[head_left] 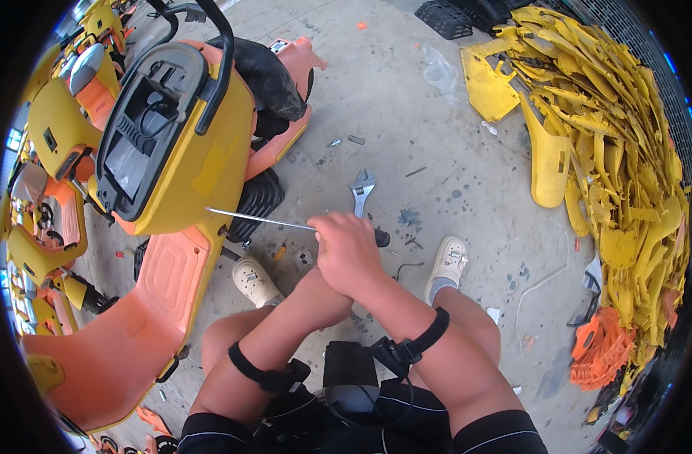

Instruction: The person sits on the floor and uses a screwdriver to work on a small mechanical part, likely a brake assembly, from a yellow and orange scooter. They manipulate the part with both hands, using the screwdriver to adjust or remove components.

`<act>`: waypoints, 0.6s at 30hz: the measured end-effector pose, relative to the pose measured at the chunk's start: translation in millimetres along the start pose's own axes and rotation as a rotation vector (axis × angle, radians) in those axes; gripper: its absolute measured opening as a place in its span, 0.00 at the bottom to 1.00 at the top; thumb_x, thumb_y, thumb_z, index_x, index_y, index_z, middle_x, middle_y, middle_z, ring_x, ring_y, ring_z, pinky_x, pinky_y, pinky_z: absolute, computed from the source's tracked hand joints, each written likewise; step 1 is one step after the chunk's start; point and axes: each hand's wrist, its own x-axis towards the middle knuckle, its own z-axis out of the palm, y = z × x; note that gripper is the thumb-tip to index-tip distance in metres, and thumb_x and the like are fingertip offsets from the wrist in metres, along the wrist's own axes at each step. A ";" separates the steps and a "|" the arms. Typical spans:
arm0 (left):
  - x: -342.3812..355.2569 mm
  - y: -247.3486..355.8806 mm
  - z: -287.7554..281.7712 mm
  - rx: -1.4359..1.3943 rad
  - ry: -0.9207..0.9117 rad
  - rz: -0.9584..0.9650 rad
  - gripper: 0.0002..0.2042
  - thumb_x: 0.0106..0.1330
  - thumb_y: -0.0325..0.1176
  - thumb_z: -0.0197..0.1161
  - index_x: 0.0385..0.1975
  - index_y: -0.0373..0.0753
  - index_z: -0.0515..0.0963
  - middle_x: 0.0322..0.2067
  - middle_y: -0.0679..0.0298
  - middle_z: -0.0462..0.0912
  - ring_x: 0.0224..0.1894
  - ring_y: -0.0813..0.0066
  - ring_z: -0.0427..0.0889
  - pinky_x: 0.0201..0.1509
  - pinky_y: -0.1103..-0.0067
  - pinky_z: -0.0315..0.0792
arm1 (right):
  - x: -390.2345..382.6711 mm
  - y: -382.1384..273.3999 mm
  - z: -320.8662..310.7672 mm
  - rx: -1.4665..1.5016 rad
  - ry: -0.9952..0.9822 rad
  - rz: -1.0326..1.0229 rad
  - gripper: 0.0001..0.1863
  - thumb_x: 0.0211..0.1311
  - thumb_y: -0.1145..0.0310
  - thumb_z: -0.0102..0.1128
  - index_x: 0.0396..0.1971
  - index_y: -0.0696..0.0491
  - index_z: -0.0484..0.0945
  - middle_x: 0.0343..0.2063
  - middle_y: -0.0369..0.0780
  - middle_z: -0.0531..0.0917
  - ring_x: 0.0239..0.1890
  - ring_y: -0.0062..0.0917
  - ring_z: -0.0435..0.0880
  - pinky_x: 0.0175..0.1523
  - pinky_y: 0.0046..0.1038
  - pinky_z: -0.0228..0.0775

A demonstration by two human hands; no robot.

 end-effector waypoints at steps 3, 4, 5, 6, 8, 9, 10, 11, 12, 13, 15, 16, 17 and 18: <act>-2.7 -12.2 -4.4 -0.096 0.086 0.084 0.19 0.63 0.25 0.62 0.56 0.39 0.80 0.54 0.51 0.84 0.57 0.50 0.81 0.60 0.63 0.74 | -6.3 -11.7 2.2 0.036 0.012 0.029 0.14 0.62 0.77 0.59 0.47 0.51 0.85 0.38 0.40 0.84 0.47 0.40 0.81 0.54 0.42 0.68; -2.7 -17.8 -0.7 -0.141 0.171 0.151 0.20 0.63 0.24 0.61 0.56 0.39 0.80 0.54 0.50 0.84 0.58 0.50 0.81 0.60 0.63 0.74 | -8.3 -19.7 3.1 0.059 0.020 0.007 0.15 0.62 0.77 0.59 0.47 0.51 0.85 0.38 0.40 0.84 0.47 0.40 0.81 0.54 0.42 0.68; -3.5 -22.0 6.4 -0.121 0.144 0.170 0.23 0.64 0.30 0.62 0.62 0.40 0.75 0.61 0.50 0.77 0.64 0.50 0.73 0.65 0.60 0.67 | -10.1 -29.2 4.4 0.083 0.028 -0.016 0.15 0.61 0.77 0.59 0.48 0.51 0.85 0.38 0.40 0.84 0.47 0.40 0.81 0.54 0.42 0.68; -7.3 -22.8 16.2 -0.102 0.125 0.186 0.28 0.65 0.36 0.63 0.67 0.41 0.69 0.67 0.50 0.69 0.70 0.49 0.64 0.71 0.57 0.59 | -10.4 -38.6 3.0 0.107 0.032 -0.046 0.16 0.61 0.77 0.59 0.48 0.51 0.85 0.37 0.41 0.83 0.47 0.40 0.81 0.54 0.42 0.68; -10.4 -23.9 35.1 -0.077 0.090 0.201 0.35 0.67 0.43 0.65 0.74 0.42 0.62 0.74 0.49 0.59 0.77 0.49 0.53 0.77 0.54 0.49 | -9.1 -37.0 1.3 0.032 0.023 -0.079 0.17 0.59 0.77 0.60 0.49 0.50 0.85 0.37 0.40 0.83 0.47 0.40 0.81 0.54 0.42 0.68; -11.5 -21.3 38.2 -0.067 0.080 0.201 0.37 0.67 0.44 0.65 0.75 0.42 0.61 0.76 0.49 0.57 0.79 0.49 0.51 0.79 0.53 0.48 | -7.4 -34.6 -0.2 -0.006 0.021 -0.092 0.18 0.59 0.77 0.60 0.49 0.50 0.85 0.36 0.40 0.83 0.46 0.40 0.81 0.54 0.41 0.68; -12.8 -19.4 39.2 -0.065 0.088 0.185 0.34 0.67 0.41 0.65 0.72 0.42 0.64 0.72 0.49 0.62 0.76 0.50 0.56 0.76 0.55 0.52 | -6.5 -26.4 3.3 -0.031 0.013 -0.091 0.19 0.58 0.77 0.60 0.49 0.50 0.85 0.36 0.40 0.82 0.47 0.39 0.80 0.54 0.41 0.68; -14.2 -17.0 39.1 -0.062 0.096 0.168 0.30 0.66 0.38 0.64 0.69 0.41 0.67 0.69 0.50 0.66 0.72 0.50 0.61 0.73 0.57 0.56 | -7.0 -18.4 6.9 -0.064 -0.009 -0.067 0.19 0.58 0.77 0.60 0.49 0.50 0.85 0.36 0.40 0.82 0.47 0.39 0.80 0.53 0.41 0.68; -12.9 -11.6 36.8 -0.064 0.100 0.162 0.27 0.66 0.36 0.64 0.66 0.41 0.70 0.66 0.50 0.70 0.69 0.50 0.65 0.70 0.58 0.61 | -6.7 -11.0 6.3 -0.107 -0.028 -0.037 0.19 0.58 0.77 0.60 0.49 0.50 0.85 0.36 0.40 0.82 0.47 0.38 0.80 0.53 0.41 0.68; -11.8 -6.0 33.3 -0.065 0.103 0.155 0.24 0.65 0.33 0.63 0.63 0.40 0.73 0.62 0.51 0.75 0.66 0.51 0.70 0.67 0.60 0.65 | -8.2 -4.7 4.8 -0.150 -0.047 -0.008 0.19 0.58 0.77 0.60 0.50 0.50 0.85 0.36 0.40 0.82 0.47 0.38 0.80 0.53 0.41 0.68; -14.7 4.1 19.1 -0.062 0.124 0.120 0.20 0.64 0.27 0.62 0.57 0.39 0.80 0.55 0.52 0.83 0.60 0.51 0.80 0.61 0.63 0.74 | -12.9 -2.4 4.2 -0.110 -0.026 0.002 0.17 0.60 0.77 0.60 0.49 0.50 0.85 0.36 0.40 0.82 0.45 0.39 0.80 0.53 0.41 0.67; -15.6 12.9 -1.4 0.006 -0.052 0.033 0.20 0.65 0.28 0.62 0.58 0.38 0.79 0.58 0.51 0.81 0.62 0.50 0.78 0.64 0.63 0.73 | -15.7 -2.8 0.9 -0.082 -0.006 0.016 0.17 0.61 0.77 0.59 0.49 0.50 0.85 0.36 0.40 0.82 0.45 0.40 0.80 0.53 0.41 0.68; -12.4 7.0 -2.3 0.061 -0.019 0.076 0.20 0.65 0.28 0.62 0.58 0.39 0.78 0.57 0.51 0.82 0.61 0.49 0.79 0.63 0.63 0.73 | -18.5 -4.4 -2.3 -0.055 0.014 0.030 0.16 0.61 0.77 0.59 0.48 0.50 0.85 0.36 0.41 0.82 0.44 0.40 0.80 0.53 0.41 0.68; -12.3 -1.4 -1.9 0.119 0.021 0.107 0.20 0.65 0.27 0.61 0.59 0.39 0.78 0.55 0.51 0.82 0.60 0.48 0.79 0.63 0.62 0.73 | -21.1 -12.5 -3.9 -0.020 0.036 0.027 0.15 0.62 0.77 0.59 0.48 0.50 0.84 0.36 0.41 0.82 0.44 0.40 0.80 0.53 0.42 0.68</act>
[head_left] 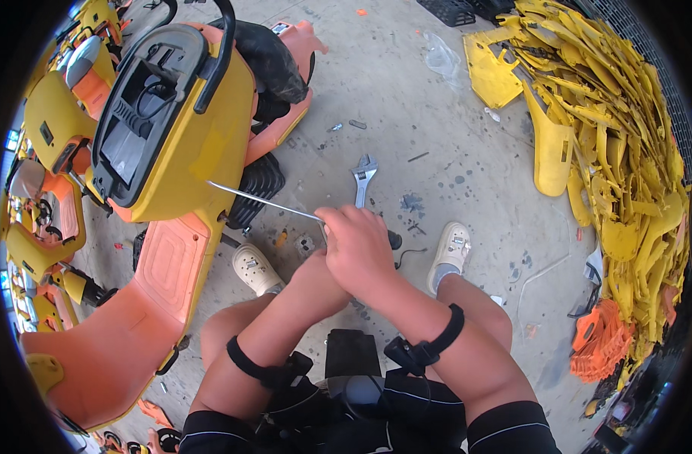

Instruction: The person sits on the floor and uses a screwdriver to work on a small mechanical part, likely a brake assembly, from a yellow and orange scooter. They manipulate the part with both hands, using the screwdriver to adjust or remove components.

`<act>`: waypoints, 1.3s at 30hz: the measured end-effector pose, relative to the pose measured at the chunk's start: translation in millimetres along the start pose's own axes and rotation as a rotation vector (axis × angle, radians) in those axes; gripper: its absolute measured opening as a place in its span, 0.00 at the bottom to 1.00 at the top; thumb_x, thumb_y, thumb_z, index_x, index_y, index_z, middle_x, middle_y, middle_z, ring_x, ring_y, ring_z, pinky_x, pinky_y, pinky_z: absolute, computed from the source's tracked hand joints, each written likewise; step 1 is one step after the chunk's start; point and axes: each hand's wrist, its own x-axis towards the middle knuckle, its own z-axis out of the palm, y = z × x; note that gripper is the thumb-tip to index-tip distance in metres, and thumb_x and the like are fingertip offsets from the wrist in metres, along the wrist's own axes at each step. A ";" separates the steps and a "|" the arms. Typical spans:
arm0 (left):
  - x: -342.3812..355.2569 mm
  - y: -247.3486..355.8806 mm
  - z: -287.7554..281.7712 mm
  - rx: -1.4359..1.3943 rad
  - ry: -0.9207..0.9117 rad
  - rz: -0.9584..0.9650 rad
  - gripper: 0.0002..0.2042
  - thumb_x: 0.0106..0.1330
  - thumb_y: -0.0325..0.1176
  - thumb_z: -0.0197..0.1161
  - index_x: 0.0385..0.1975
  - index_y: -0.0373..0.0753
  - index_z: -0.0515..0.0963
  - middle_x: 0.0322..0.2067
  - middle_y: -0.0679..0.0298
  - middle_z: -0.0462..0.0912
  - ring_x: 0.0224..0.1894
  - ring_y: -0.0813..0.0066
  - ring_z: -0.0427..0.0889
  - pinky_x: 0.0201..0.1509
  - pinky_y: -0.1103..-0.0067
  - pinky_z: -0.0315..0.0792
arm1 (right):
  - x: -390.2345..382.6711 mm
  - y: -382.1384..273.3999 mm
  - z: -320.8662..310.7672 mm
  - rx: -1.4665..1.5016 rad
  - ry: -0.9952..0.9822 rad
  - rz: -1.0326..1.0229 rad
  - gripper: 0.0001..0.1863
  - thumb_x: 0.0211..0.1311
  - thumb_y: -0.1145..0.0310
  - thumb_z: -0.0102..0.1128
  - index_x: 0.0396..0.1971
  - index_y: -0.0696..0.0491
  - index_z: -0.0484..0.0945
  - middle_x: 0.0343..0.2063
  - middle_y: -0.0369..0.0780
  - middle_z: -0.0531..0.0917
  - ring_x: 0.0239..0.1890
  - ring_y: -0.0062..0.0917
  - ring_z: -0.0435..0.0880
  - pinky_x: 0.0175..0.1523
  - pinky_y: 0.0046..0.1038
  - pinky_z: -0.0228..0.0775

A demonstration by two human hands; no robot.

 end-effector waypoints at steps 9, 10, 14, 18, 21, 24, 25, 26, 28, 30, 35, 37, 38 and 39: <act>14.7 1.3 39.2 -0.047 0.211 0.007 0.21 0.64 0.28 0.62 0.59 0.40 0.78 0.51 0.51 0.85 0.55 0.46 0.82 0.61 0.62 0.75 | 3.8 -21.0 -1.7 -0.031 -0.009 -0.092 0.19 0.59 0.80 0.60 0.50 0.51 0.83 0.36 0.38 0.82 0.44 0.38 0.80 0.51 0.40 0.69; 14.5 5.1 37.7 -0.041 0.199 -0.006 0.21 0.63 0.28 0.62 0.59 0.41 0.78 0.50 0.51 0.85 0.54 0.46 0.83 0.61 0.62 0.75 | 6.8 -12.5 0.8 -0.039 0.018 -0.094 0.19 0.59 0.80 0.60 0.50 0.50 0.84 0.36 0.37 0.82 0.44 0.37 0.80 0.51 0.40 0.70; 5.5 17.4 21.9 0.056 0.029 -0.049 0.22 0.63 0.28 0.62 0.59 0.41 0.78 0.49 0.51 0.86 0.52 0.45 0.84 0.59 0.62 0.76 | 6.1 18.5 -1.8 -0.115 0.015 0.004 0.18 0.61 0.78 0.58 0.50 0.49 0.85 0.38 0.38 0.83 0.45 0.38 0.81 0.53 0.41 0.70; 6.4 10.8 -5.9 0.184 -0.202 -0.077 0.18 0.66 0.31 0.59 0.55 0.40 0.80 0.48 0.53 0.86 0.51 0.48 0.85 0.54 0.60 0.77 | 3.9 19.9 -6.3 -0.092 0.043 0.029 0.19 0.60 0.79 0.58 0.51 0.50 0.85 0.38 0.39 0.83 0.44 0.39 0.80 0.53 0.41 0.70; 13.1 7.2 -3.6 -0.056 -0.096 -0.153 0.19 0.66 0.32 0.59 0.58 0.41 0.79 0.53 0.50 0.84 0.54 0.47 0.84 0.59 0.59 0.75 | 2.3 0.7 -11.0 -0.080 0.071 -0.017 0.21 0.58 0.80 0.59 0.51 0.50 0.84 0.37 0.39 0.82 0.43 0.40 0.80 0.51 0.41 0.70; 10.2 -10.5 38.4 -0.175 0.278 -0.003 0.19 0.68 0.33 0.57 0.57 0.40 0.80 0.54 0.51 0.85 0.51 0.48 0.86 0.57 0.55 0.75 | 2.8 -10.3 -7.3 -0.089 0.051 -0.083 0.24 0.53 0.78 0.62 0.53 0.50 0.83 0.38 0.38 0.80 0.44 0.37 0.79 0.52 0.38 0.69; 14.8 -10.9 46.1 -0.159 0.356 0.032 0.19 0.68 0.33 0.57 0.57 0.40 0.79 0.54 0.51 0.85 0.51 0.48 0.85 0.58 0.55 0.75 | 3.4 -12.6 -5.3 -0.081 0.056 -0.105 0.24 0.53 0.78 0.62 0.53 0.50 0.83 0.38 0.38 0.80 0.44 0.37 0.79 0.52 0.38 0.69; 15.6 -9.0 55.6 -0.115 0.398 0.048 0.19 0.68 0.33 0.57 0.57 0.40 0.79 0.55 0.51 0.84 0.52 0.49 0.85 0.58 0.56 0.75 | 4.9 -17.0 -3.0 -0.073 0.060 -0.128 0.24 0.53 0.78 0.62 0.53 0.50 0.83 0.38 0.38 0.80 0.43 0.37 0.79 0.51 0.38 0.69; 22.8 0.0 68.0 -0.046 0.483 0.082 0.19 0.68 0.33 0.57 0.57 0.39 0.79 0.55 0.52 0.84 0.53 0.49 0.85 0.58 0.56 0.75 | 8.1 -18.3 -3.3 -0.093 0.072 -0.172 0.23 0.53 0.78 0.61 0.52 0.51 0.83 0.38 0.39 0.81 0.43 0.36 0.79 0.50 0.38 0.69; 24.2 7.2 75.8 -0.016 0.577 0.134 0.19 0.68 0.34 0.57 0.57 0.39 0.79 0.56 0.52 0.84 0.54 0.50 0.85 0.59 0.57 0.75 | 11.8 -10.2 -0.6 -0.142 0.028 -0.132 0.22 0.55 0.79 0.61 0.52 0.51 0.83 0.38 0.38 0.82 0.44 0.37 0.80 0.50 0.40 0.69; 11.5 24.6 48.3 0.082 0.260 0.150 0.18 0.67 0.32 0.58 0.55 0.37 0.79 0.54 0.53 0.85 0.56 0.54 0.84 0.57 0.62 0.75 | 16.1 19.3 -0.8 -0.247 -0.033 -0.128 0.19 0.59 0.78 0.60 0.51 0.50 0.84 0.38 0.39 0.82 0.45 0.38 0.80 0.51 0.40 0.70; -6.3 58.1 -3.2 0.306 -0.180 0.047 0.16 0.64 0.32 0.58 0.50 0.36 0.80 0.45 0.57 0.84 0.52 0.60 0.83 0.56 0.66 0.74 | 20.3 33.9 -16.8 -0.327 -0.045 -0.152 0.18 0.61 0.77 0.59 0.50 0.50 0.85 0.38 0.40 0.82 0.44 0.39 0.81 0.50 0.41 0.71; -13.0 65.8 -15.1 0.345 -0.118 0.105 0.14 0.63 0.33 0.59 0.47 0.36 0.80 0.42 0.60 0.84 0.49 0.62 0.83 0.53 0.68 0.74 | 20.1 44.0 -26.1 -0.336 -0.029 -0.100 0.18 0.61 0.77 0.59 0.50 0.50 0.85 0.38 0.41 0.83 0.45 0.41 0.81 0.51 0.42 0.71; -17.7 74.4 -26.1 0.387 -0.051 0.160 0.13 0.61 0.33 0.59 0.43 0.36 0.81 0.39 0.63 0.83 0.46 0.64 0.84 0.51 0.70 0.74 | 20.4 56.0 -34.9 -0.343 -0.009 -0.052 0.17 0.61 0.76 0.59 0.50 0.50 0.84 0.39 0.42 0.84 0.46 0.42 0.81 0.52 0.43 0.71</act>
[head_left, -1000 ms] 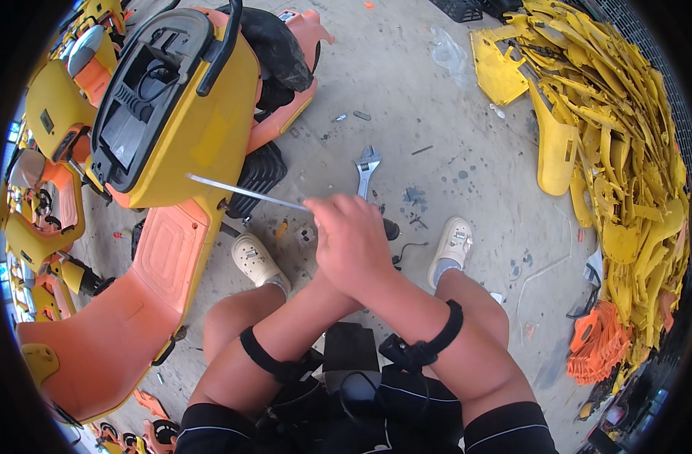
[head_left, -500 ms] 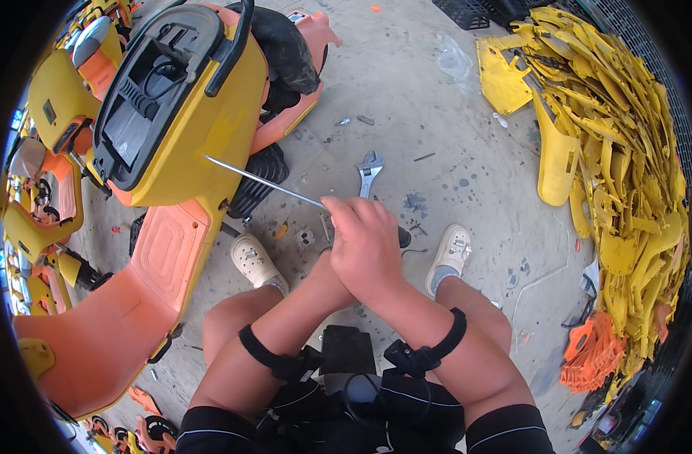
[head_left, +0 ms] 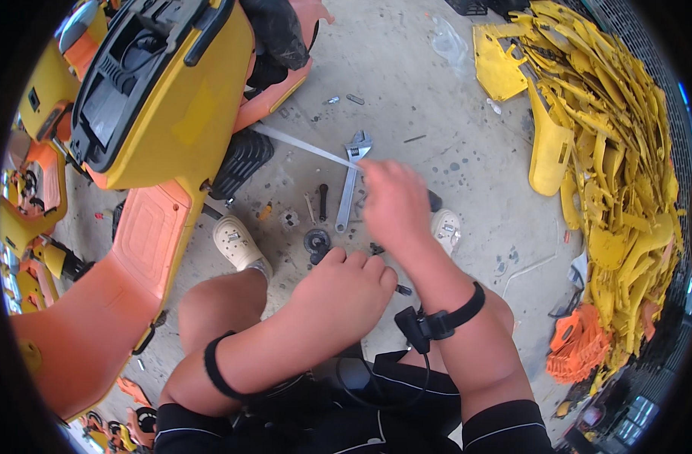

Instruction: The person sits on the floor and uses a screwdriver to work on a small mechanical part, likely a brake assembly, from a yellow and orange scooter. They manipulate the part with both hands, using the screwdriver to adjust or remove components.

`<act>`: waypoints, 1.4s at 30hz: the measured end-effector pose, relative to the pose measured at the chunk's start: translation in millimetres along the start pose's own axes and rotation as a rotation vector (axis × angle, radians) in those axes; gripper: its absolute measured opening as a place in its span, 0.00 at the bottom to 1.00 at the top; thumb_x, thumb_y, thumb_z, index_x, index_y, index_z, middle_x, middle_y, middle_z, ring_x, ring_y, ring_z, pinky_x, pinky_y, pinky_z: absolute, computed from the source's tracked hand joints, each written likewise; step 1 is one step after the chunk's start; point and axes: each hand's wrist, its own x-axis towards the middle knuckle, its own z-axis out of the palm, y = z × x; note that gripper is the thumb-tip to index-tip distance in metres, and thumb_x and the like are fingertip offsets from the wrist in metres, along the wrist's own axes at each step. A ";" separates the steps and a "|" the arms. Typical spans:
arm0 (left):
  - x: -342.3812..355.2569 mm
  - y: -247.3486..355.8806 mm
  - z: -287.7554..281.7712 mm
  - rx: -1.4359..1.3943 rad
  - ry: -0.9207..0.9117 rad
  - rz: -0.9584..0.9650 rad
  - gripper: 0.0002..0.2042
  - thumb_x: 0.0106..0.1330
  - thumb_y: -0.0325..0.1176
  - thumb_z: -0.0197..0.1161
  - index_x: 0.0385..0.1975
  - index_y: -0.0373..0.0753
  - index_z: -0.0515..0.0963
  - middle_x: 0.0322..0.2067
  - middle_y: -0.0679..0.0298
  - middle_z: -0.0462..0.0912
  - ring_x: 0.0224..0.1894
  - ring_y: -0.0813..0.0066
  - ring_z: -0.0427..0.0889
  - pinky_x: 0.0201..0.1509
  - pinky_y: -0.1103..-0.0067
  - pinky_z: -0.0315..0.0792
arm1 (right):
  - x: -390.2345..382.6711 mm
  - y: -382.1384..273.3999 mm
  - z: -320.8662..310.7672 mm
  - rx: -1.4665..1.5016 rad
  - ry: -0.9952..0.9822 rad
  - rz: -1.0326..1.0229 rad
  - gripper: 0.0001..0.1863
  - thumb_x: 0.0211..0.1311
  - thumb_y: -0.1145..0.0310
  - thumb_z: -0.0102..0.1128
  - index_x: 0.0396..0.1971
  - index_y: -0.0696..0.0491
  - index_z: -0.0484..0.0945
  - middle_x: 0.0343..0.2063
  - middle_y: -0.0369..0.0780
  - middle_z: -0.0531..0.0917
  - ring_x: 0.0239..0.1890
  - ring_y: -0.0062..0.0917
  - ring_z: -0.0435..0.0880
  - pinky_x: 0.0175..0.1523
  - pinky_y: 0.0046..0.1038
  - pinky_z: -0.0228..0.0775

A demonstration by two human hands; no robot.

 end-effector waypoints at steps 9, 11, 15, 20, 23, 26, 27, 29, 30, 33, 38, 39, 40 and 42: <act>-45.9 56.2 -94.0 0.759 0.236 0.466 0.09 0.63 0.33 0.60 0.38 0.36 0.80 0.34 0.62 0.78 0.42 0.67 0.78 0.51 0.70 0.70 | 15.6 15.9 -23.9 0.222 -0.030 0.274 0.14 0.71 0.71 0.57 0.53 0.53 0.83 0.45 0.47 0.85 0.53 0.47 0.81 0.60 0.46 0.72; -53.5 77.8 -94.4 0.914 0.265 0.469 0.09 0.65 0.30 0.61 0.41 0.35 0.83 0.36 0.61 0.81 0.46 0.66 0.79 0.59 0.66 0.71 | 15.5 12.3 -19.2 0.224 -0.059 0.274 0.15 0.70 0.71 0.57 0.53 0.53 0.83 0.46 0.47 0.85 0.53 0.47 0.81 0.60 0.46 0.72; -60.1 113.0 -86.6 1.274 0.218 0.538 0.08 0.66 0.29 0.63 0.41 0.35 0.82 0.37 0.62 0.81 0.46 0.66 0.79 0.60 0.67 0.70 | 16.1 8.7 -8.8 0.236 -0.090 0.238 0.14 0.70 0.71 0.57 0.52 0.53 0.84 0.45 0.48 0.85 0.53 0.47 0.81 0.59 0.45 0.72; -63.3 112.0 -104.5 1.319 0.230 0.636 0.06 0.67 0.27 0.64 0.40 0.35 0.82 0.37 0.63 0.82 0.45 0.66 0.79 0.61 0.69 0.71 | 19.1 9.2 -6.0 0.217 -0.111 0.223 0.13 0.72 0.71 0.57 0.53 0.52 0.83 0.45 0.47 0.85 0.52 0.46 0.82 0.57 0.43 0.73; -55.2 101.4 -109.4 1.297 0.255 0.697 0.05 0.66 0.26 0.66 0.40 0.35 0.82 0.37 0.63 0.82 0.44 0.67 0.79 0.60 0.71 0.72 | 13.9 21.3 -7.9 0.222 -0.102 0.239 0.13 0.71 0.71 0.57 0.51 0.52 0.84 0.44 0.47 0.85 0.50 0.46 0.82 0.56 0.45 0.73; -68.1 107.5 -112.3 1.247 0.209 0.677 0.04 0.67 0.25 0.66 0.39 0.35 0.82 0.37 0.63 0.82 0.44 0.68 0.79 0.58 0.73 0.74 | 21.7 -2.3 -10.0 0.246 -0.119 0.195 0.13 0.70 0.71 0.57 0.50 0.52 0.84 0.42 0.48 0.85 0.49 0.47 0.82 0.55 0.47 0.73; -60.2 108.5 -104.0 1.238 0.221 0.660 0.04 0.67 0.25 0.66 0.39 0.35 0.82 0.37 0.63 0.82 0.44 0.68 0.79 0.58 0.73 0.74 | 20.3 1.5 -9.0 0.236 -0.123 0.205 0.12 0.70 0.71 0.57 0.50 0.52 0.84 0.41 0.48 0.85 0.49 0.47 0.82 0.55 0.46 0.73; -57.6 103.2 -106.3 1.239 0.249 0.752 0.03 0.68 0.26 0.65 0.38 0.35 0.81 0.36 0.62 0.82 0.43 0.68 0.79 0.58 0.73 0.74 | 15.9 13.6 -7.4 0.243 -0.064 0.198 0.12 0.70 0.71 0.57 0.50 0.52 0.84 0.41 0.48 0.85 0.49 0.47 0.82 0.55 0.46 0.73; -56.5 99.2 -114.5 1.243 0.246 0.786 0.03 0.68 0.27 0.65 0.37 0.35 0.81 0.36 0.62 0.82 0.43 0.68 0.79 0.58 0.72 0.74 | 18.1 11.2 -5.4 0.264 -0.037 0.180 0.13 0.70 0.71 0.57 0.50 0.52 0.84 0.41 0.48 0.85 0.48 0.48 0.82 0.55 0.46 0.73; -57.0 105.4 -105.3 1.164 0.265 0.774 0.05 0.69 0.29 0.65 0.37 0.35 0.81 0.36 0.63 0.82 0.44 0.69 0.79 0.60 0.71 0.72 | 23.6 9.3 -6.6 0.304 0.014 0.146 0.13 0.70 0.71 0.57 0.51 0.51 0.84 0.42 0.47 0.85 0.49 0.48 0.82 0.56 0.46 0.73; -60.9 113.3 -104.8 1.243 0.264 0.760 0.06 0.72 0.32 0.63 0.38 0.35 0.80 0.35 0.63 0.82 0.43 0.70 0.80 0.61 0.69 0.70 | 24.8 0.4 -6.7 0.337 -0.001 0.157 0.13 0.70 0.71 0.57 0.52 0.52 0.83 0.43 0.47 0.85 0.51 0.48 0.82 0.57 0.46 0.73; -58.3 113.9 -102.5 1.260 0.263 0.762 0.07 0.72 0.33 0.63 0.38 0.35 0.80 0.34 0.63 0.82 0.43 0.70 0.80 0.61 0.69 0.70 | 23.0 4.2 -6.4 0.329 0.001 0.161 0.14 0.70 0.71 0.57 0.52 0.52 0.83 0.44 0.47 0.85 0.51 0.48 0.82 0.57 0.46 0.73; -56.0 116.6 -95.9 1.255 0.263 0.769 0.08 0.73 0.33 0.62 0.38 0.35 0.80 0.34 0.63 0.82 0.42 0.69 0.80 0.60 0.68 0.70 | 21.7 9.7 -6.1 0.318 0.005 0.157 0.13 0.70 0.71 0.57 0.52 0.52 0.83 0.44 0.47 0.85 0.51 0.48 0.82 0.57 0.46 0.74; -58.7 124.0 -87.8 1.252 0.245 0.760 0.09 0.75 0.35 0.60 0.37 0.35 0.80 0.33 0.62 0.82 0.40 0.69 0.81 0.58 0.67 0.72 | 23.6 8.5 -1.8 0.324 0.008 0.129 0.13 0.71 0.71 0.57 0.52 0.52 0.83 0.46 0.48 0.85 0.51 0.48 0.82 0.56 0.47 0.74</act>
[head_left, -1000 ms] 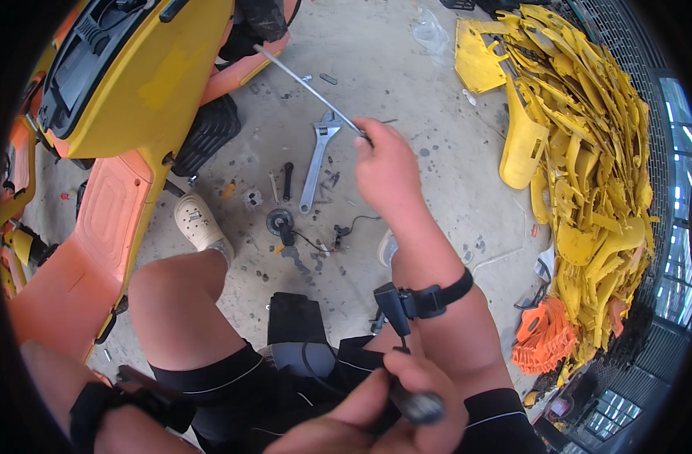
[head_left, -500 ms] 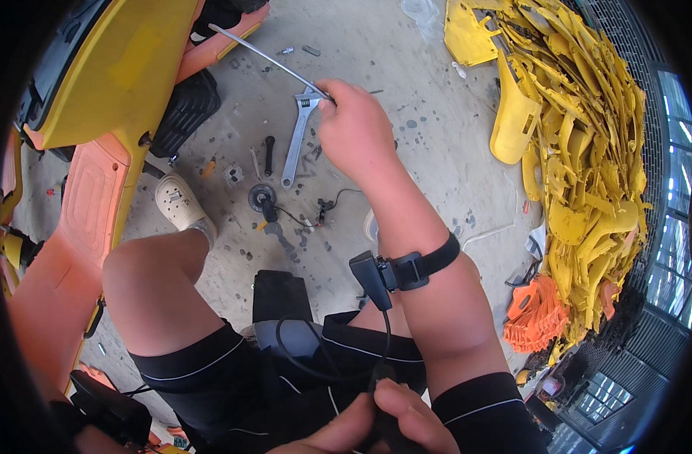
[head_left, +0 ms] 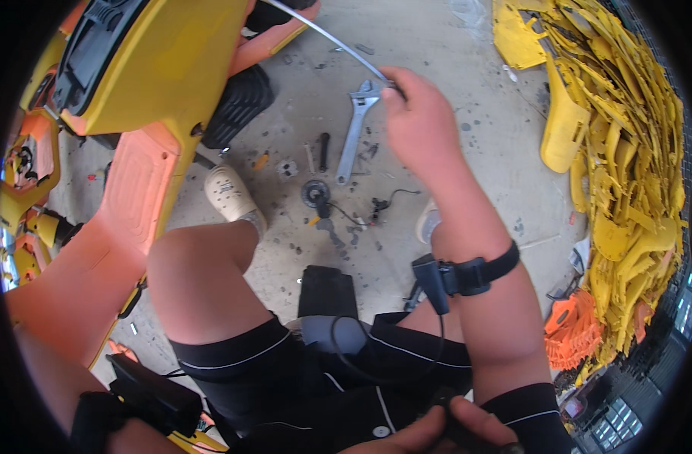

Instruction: The person sits on the floor and uses a screwdriver to work on a small mechanical part, likely a brake assembly, from a yellow and orange scooter. They manipulate the part with both hands, using the screwdriver to adjust or remove components.

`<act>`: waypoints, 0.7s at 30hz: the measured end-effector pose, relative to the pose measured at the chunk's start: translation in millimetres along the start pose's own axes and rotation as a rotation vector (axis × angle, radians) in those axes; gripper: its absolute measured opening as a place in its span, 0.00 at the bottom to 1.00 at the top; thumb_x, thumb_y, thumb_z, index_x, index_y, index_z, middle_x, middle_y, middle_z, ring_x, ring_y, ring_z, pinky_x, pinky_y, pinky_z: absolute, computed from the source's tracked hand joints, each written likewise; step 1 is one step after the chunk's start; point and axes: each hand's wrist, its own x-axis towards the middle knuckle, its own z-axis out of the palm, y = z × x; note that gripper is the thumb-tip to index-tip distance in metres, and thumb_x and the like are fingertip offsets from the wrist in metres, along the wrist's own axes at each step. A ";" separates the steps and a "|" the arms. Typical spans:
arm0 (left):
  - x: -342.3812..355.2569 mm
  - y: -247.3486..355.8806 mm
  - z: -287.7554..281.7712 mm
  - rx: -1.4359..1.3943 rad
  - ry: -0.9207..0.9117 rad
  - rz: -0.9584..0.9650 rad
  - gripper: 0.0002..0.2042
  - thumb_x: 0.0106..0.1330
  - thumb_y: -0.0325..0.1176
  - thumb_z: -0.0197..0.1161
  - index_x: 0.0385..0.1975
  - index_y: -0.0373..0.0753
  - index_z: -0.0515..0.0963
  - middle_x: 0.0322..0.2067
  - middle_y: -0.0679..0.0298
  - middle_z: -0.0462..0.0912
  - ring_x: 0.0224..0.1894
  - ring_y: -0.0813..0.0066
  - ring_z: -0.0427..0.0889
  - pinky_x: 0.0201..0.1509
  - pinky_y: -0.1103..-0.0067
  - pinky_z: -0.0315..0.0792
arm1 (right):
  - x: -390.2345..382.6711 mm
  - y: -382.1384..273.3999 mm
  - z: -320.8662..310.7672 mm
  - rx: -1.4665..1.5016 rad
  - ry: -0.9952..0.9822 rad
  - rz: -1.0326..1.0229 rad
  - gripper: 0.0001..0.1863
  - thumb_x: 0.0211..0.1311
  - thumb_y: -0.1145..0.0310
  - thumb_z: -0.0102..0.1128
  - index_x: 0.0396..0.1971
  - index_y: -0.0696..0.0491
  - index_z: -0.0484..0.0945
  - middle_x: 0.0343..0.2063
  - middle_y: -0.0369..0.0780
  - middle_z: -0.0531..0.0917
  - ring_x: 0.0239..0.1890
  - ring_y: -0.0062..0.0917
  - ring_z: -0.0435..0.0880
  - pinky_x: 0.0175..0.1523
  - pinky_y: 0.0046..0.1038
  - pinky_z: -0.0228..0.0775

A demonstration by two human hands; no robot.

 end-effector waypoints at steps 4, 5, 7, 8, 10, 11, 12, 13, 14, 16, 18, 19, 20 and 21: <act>3.9 0.5 1.3 0.047 -0.013 0.102 0.13 0.78 0.37 0.58 0.35 0.34 0.78 0.31 0.61 0.82 0.37 0.68 0.81 0.56 0.66 0.74 | -1.1 -14.0 -10.6 0.022 -0.048 0.116 0.14 0.72 0.71 0.57 0.53 0.53 0.83 0.46 0.48 0.85 0.50 0.45 0.83 0.56 0.42 0.74; 2.4 0.7 3.2 0.036 -0.022 0.086 0.13 0.78 0.38 0.57 0.35 0.34 0.78 0.31 0.61 0.82 0.37 0.68 0.81 0.56 0.66 0.74 | -1.9 -15.4 -9.7 0.032 -0.059 0.125 0.14 0.72 0.71 0.57 0.54 0.53 0.82 0.46 0.48 0.86 0.50 0.45 0.84 0.56 0.41 0.74; 6.1 0.0 4.4 0.037 -0.022 0.083 0.13 0.78 0.37 0.58 0.34 0.34 0.78 0.30 0.62 0.82 0.36 0.68 0.80 0.55 0.67 0.74 | -2.0 -18.9 -10.9 0.046 -0.077 0.141 0.14 0.73 0.70 0.57 0.55 0.53 0.82 0.46 0.47 0.86 0.50 0.44 0.84 0.56 0.39 0.75; 6.2 0.2 4.6 0.033 -0.029 0.084 0.13 0.78 0.36 0.58 0.33 0.34 0.78 0.30 0.62 0.82 0.36 0.68 0.79 0.55 0.67 0.74 | -1.8 -20.3 -9.1 0.043 -0.084 0.141 0.14 0.73 0.70 0.57 0.55 0.53 0.82 0.47 0.47 0.86 0.50 0.44 0.84 0.56 0.38 0.75; 14.8 4.6 1.5 0.112 -0.066 0.104 0.12 0.78 0.35 0.59 0.33 0.34 0.77 0.30 0.62 0.81 0.36 0.68 0.79 0.56 0.68 0.73 | -2.7 -19.7 -7.2 0.032 -0.089 0.147 0.15 0.73 0.70 0.57 0.55 0.53 0.82 0.47 0.47 0.86 0.50 0.43 0.84 0.56 0.37 0.75; 17.1 5.6 0.6 0.099 -0.064 0.094 0.12 0.78 0.34 0.59 0.32 0.34 0.77 0.29 0.63 0.81 0.36 0.68 0.79 0.56 0.69 0.73 | -2.6 -15.3 -10.2 0.016 -0.079 0.129 0.15 0.73 0.70 0.58 0.55 0.53 0.82 0.47 0.47 0.86 0.50 0.43 0.84 0.57 0.37 0.75; 18.1 6.5 1.6 0.078 -0.072 0.090 0.12 0.77 0.34 0.60 0.32 0.34 0.77 0.29 0.63 0.81 0.36 0.69 0.78 0.57 0.69 0.73 | -4.1 -8.6 -9.4 0.013 -0.075 0.113 0.15 0.73 0.70 0.58 0.55 0.53 0.82 0.48 0.47 0.86 0.50 0.43 0.84 0.57 0.37 0.75; 18.6 7.5 2.9 0.060 -0.083 0.082 0.11 0.77 0.33 0.60 0.31 0.34 0.77 0.28 0.63 0.80 0.36 0.69 0.78 0.57 0.69 0.72 | -3.1 -6.4 -6.8 0.009 -0.072 0.092 0.15 0.73 0.70 0.58 0.56 0.53 0.82 0.48 0.47 0.86 0.50 0.43 0.84 0.57 0.37 0.75; 24.6 10.7 2.3 0.042 -0.104 0.053 0.11 0.77 0.33 0.60 0.32 0.34 0.76 0.29 0.63 0.80 0.36 0.69 0.78 0.58 0.70 0.72 | -3.8 -6.0 -4.3 0.015 -0.079 0.104 0.15 0.73 0.70 0.57 0.56 0.53 0.82 0.48 0.47 0.86 0.51 0.43 0.85 0.57 0.37 0.75; 28.5 12.9 6.2 0.028 -0.109 0.012 0.10 0.75 0.34 0.60 0.32 0.35 0.78 0.30 0.64 0.80 0.37 0.69 0.78 0.56 0.70 0.71 | -4.9 -10.0 -5.9 0.016 -0.082 0.116 0.15 0.73 0.71 0.57 0.56 0.53 0.82 0.48 0.48 0.86 0.51 0.42 0.85 0.58 0.36 0.75; 25.5 18.6 14.8 -0.040 -0.107 -0.032 0.09 0.73 0.34 0.60 0.32 0.35 0.79 0.30 0.64 0.81 0.37 0.69 0.78 0.54 0.71 0.71 | -7.6 -5.8 -5.8 0.019 -0.066 0.088 0.15 0.73 0.71 0.57 0.56 0.53 0.82 0.48 0.48 0.86 0.51 0.41 0.85 0.58 0.36 0.75; 23.3 20.7 20.3 -0.091 -0.094 -0.062 0.09 0.72 0.34 0.60 0.32 0.36 0.79 0.30 0.65 0.81 0.38 0.68 0.79 0.54 0.71 0.70 | -8.4 -2.4 -8.8 0.014 -0.053 0.074 0.16 0.73 0.71 0.57 0.56 0.53 0.82 0.49 0.48 0.86 0.52 0.41 0.85 0.59 0.36 0.75; 18.4 26.8 29.8 -0.173 -0.135 -0.098 0.09 0.71 0.34 0.60 0.32 0.36 0.80 0.30 0.65 0.81 0.38 0.68 0.79 0.53 0.72 0.70 | -6.6 -7.0 6.4 0.064 -0.081 0.088 0.16 0.73 0.71 0.57 0.57 0.53 0.81 0.49 0.48 0.86 0.52 0.41 0.85 0.58 0.36 0.75; 14.6 26.9 41.2 -0.267 -0.116 -0.123 0.09 0.70 0.34 0.60 0.33 0.36 0.81 0.31 0.65 0.81 0.38 0.68 0.79 0.52 0.72 0.69 | -6.7 -4.6 -4.4 0.061 -0.079 0.134 0.16 0.73 0.71 0.58 0.57 0.53 0.81 0.49 0.48 0.86 0.52 0.40 0.85 0.58 0.36 0.75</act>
